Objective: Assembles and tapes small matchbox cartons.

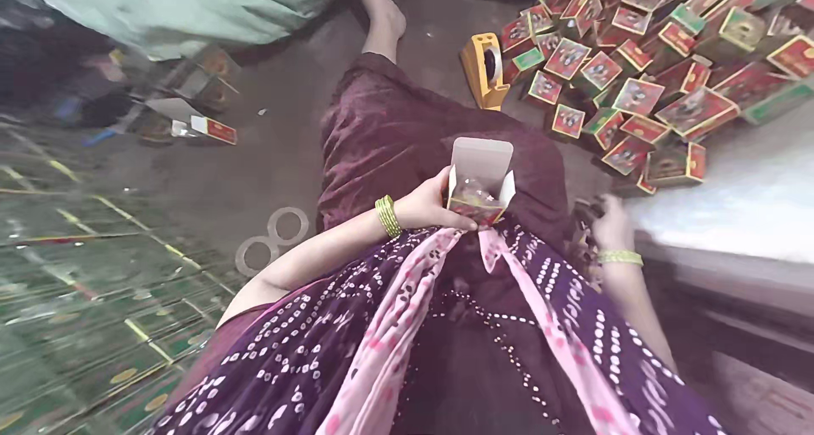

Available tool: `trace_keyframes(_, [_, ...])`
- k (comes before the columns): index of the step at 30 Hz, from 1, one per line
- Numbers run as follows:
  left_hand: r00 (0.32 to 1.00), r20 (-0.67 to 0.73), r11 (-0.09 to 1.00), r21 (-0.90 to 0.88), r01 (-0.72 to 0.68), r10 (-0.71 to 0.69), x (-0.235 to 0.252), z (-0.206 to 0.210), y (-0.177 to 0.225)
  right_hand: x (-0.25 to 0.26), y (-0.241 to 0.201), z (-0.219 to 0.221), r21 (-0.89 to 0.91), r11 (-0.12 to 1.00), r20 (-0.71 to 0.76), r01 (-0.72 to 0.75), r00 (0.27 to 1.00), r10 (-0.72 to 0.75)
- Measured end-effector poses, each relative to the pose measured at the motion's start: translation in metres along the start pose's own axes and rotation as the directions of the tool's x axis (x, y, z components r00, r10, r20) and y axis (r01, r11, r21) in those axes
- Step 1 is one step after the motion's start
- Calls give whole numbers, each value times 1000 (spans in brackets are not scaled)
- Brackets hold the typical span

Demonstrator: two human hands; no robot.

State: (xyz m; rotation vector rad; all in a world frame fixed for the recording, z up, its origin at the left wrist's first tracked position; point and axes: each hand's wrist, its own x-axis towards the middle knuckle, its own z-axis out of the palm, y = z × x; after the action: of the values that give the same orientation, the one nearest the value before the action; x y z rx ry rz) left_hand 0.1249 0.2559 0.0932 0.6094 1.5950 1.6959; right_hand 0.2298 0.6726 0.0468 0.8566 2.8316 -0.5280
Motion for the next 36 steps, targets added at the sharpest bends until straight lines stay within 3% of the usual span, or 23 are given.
trace_keyframes(3, [987,-66,984,107,-139,147,6,-3,2,-1,-41,-22,436,860,-321,266,938,-128])
trace_keyframes(7, [932,-47,896,297,-330,359,34,-16,-6,-24,-116,-61,735,378,-484,563,826,-289])
trace_keyframes(9, [919,-53,862,372,-345,391,47,-21,-14,-44,-150,-71,680,297,-517,670,726,-453])
trace_keyframes(13, [958,-105,904,373,-210,266,51,-20,-27,-65,-196,-44,417,324,-502,849,513,-696])
trace_keyframes(15, [976,-92,920,359,-154,199,47,-20,-29,-64,-207,-23,257,382,-441,888,460,-771])
trace_keyframes(17, [971,-65,912,362,-192,230,44,-22,-33,-61,-213,-11,116,410,-370,905,422,-828])
trace_keyframes(22, [862,-68,754,522,-398,502,39,-25,-39,-48,-213,-16,73,461,-244,884,465,-851])
trace_keyframes(27, [928,-1,779,543,-313,373,37,-26,-26,-41,-213,-24,203,396,-255,896,439,-862])
trace_keyframes(29, [902,-5,788,488,-375,432,37,-26,-28,-39,-211,-18,394,397,-324,829,530,-784])
trace_keyframes(31, [870,-10,799,401,-448,493,37,-27,-29,-37,-211,-7,710,353,-317,610,724,-613])
trace_keyframes(33, [841,-12,795,334,-507,541,37,-27,-32,-38,-215,0,946,234,-87,227,867,-490])
trace_keyframes(35, [830,-23,795,303,-526,557,37,-27,-34,-45,-223,5,988,133,132,-78,874,-467])
trace_keyframes(36, [836,-25,805,288,-520,549,37,-26,-34,-50,-227,7,976,148,214,-163,857,-468])
